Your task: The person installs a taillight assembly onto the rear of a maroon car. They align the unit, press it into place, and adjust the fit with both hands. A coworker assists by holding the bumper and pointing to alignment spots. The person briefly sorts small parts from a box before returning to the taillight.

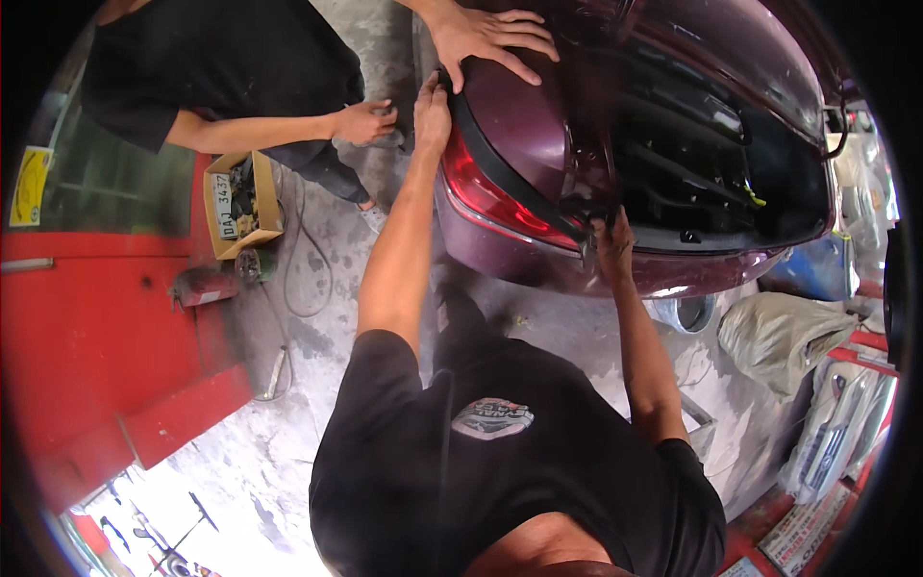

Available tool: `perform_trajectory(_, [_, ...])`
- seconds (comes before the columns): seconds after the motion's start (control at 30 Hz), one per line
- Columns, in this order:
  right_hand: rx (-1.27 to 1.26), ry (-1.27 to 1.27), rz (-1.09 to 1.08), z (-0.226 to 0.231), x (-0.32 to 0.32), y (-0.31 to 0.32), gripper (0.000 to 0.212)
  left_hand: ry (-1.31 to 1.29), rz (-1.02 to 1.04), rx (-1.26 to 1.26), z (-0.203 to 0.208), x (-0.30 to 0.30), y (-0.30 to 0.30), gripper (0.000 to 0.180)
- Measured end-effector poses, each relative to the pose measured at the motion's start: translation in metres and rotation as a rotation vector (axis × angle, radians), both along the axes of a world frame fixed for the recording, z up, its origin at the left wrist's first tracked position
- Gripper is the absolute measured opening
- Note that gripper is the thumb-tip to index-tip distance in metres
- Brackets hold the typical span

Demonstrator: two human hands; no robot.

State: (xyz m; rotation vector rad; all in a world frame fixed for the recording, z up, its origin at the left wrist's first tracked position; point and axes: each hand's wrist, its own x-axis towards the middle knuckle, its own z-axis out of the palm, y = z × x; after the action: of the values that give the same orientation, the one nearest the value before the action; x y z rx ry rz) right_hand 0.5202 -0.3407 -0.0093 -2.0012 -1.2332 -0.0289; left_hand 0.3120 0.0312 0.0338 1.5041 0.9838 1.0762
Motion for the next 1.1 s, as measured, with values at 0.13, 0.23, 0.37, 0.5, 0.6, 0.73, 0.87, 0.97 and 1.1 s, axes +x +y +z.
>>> perform_trajectory(0.13, [0.019,0.12,0.032,0.001,0.004,-0.002,0.056,0.021,-0.01,-0.026,-0.009,0.002,-0.007,0.051])
perform_trajectory(0.23, [0.032,0.142,0.075,0.012,0.003,0.001,0.055,0.195,-0.01,0.03,-0.004,0.005,0.024,0.051])
perform_trajectory(0.37, [0.033,0.092,0.075,0.024,-0.005,0.006,0.053,0.233,0.06,0.099,-0.002,0.009,0.03,0.051])
perform_trajectory(0.5, [0.074,0.087,0.095,0.024,-0.005,0.009,0.053,0.217,0.037,0.085,0.0,0.005,0.032,0.047])
perform_trajectory(0.6, [0.052,-0.034,0.013,-0.001,0.008,-0.002,0.058,0.139,0.022,-0.073,0.006,0.014,0.022,0.046])
perform_trajectory(0.73, [0.034,0.071,0.09,0.024,-0.005,0.009,0.057,0.145,0.021,-0.112,-0.005,0.003,0.033,0.047])
perform_trajectory(0.87, [0.13,-0.058,0.102,0.012,0.002,0.002,0.053,0.163,0.003,-0.02,-0.012,0.01,0.039,0.048])
perform_trajectory(0.97, [0.154,-0.091,0.093,0.003,0.004,0.004,0.05,0.134,-0.029,0.093,-0.023,0.004,0.031,0.049])
perform_trajectory(1.1, [0.014,-0.038,0.097,0.03,-0.001,0.007,0.049,0.084,-0.125,-0.01,-0.007,-0.004,0.011,0.054])
